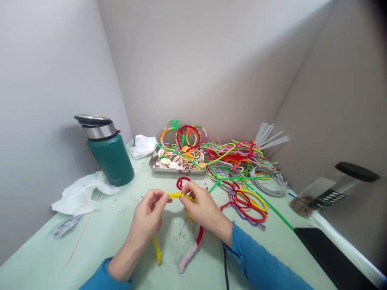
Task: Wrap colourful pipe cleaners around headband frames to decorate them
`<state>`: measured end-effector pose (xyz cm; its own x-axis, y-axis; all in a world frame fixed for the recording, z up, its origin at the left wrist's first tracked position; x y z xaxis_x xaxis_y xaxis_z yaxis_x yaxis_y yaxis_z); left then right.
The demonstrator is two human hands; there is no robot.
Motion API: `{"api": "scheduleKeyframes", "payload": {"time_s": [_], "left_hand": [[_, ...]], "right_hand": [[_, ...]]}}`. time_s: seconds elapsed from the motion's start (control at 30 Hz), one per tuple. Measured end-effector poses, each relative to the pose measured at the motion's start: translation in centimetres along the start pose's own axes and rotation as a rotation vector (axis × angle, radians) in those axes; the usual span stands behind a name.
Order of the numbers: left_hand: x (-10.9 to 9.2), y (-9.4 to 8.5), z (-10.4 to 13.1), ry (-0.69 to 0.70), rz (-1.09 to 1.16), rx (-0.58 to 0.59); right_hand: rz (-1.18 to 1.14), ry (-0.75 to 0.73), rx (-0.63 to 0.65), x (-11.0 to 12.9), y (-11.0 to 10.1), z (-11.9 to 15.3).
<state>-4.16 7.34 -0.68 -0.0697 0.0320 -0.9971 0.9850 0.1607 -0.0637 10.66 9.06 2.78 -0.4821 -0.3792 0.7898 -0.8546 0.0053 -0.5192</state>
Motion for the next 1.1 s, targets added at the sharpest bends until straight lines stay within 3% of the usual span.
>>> {"api": "scheduleKeyframes", "payload": {"time_s": [0.43, 0.63, 0.8, 1.1], "left_hand": [[1.0, -0.4, 0.1, -0.091, -0.109, -0.027], [-0.1, -0.8, 0.2, 0.070, -0.290, -0.099], [-0.7, -0.9, 0.6, 0.111, -0.320, -0.138], [0.3, -0.8, 0.0, -0.073, -0.088, -0.116]], "right_hand": [[0.015, 0.031, -0.033, -0.6, -0.2, -0.1], [0.021, 0.053, -0.029, -0.5, 0.0, 0.1], [0.007, 0.054, -0.022, -0.2, 0.0, 0.2], [-0.068, 0.009, 0.001, 0.1, 0.3, 0.2]]}}
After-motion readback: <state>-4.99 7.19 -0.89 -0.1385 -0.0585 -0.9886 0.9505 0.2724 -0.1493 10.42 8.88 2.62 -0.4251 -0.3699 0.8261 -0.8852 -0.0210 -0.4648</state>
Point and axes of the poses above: each hand's wrist, its own z-axis away from the middle knuckle, its own y-axis out of the palm, x = y × z, the point moved 8 cm from there along -z, towards the middle knuckle, and after that the axes turned 3 degrees about -x, right-handed, at the moved point
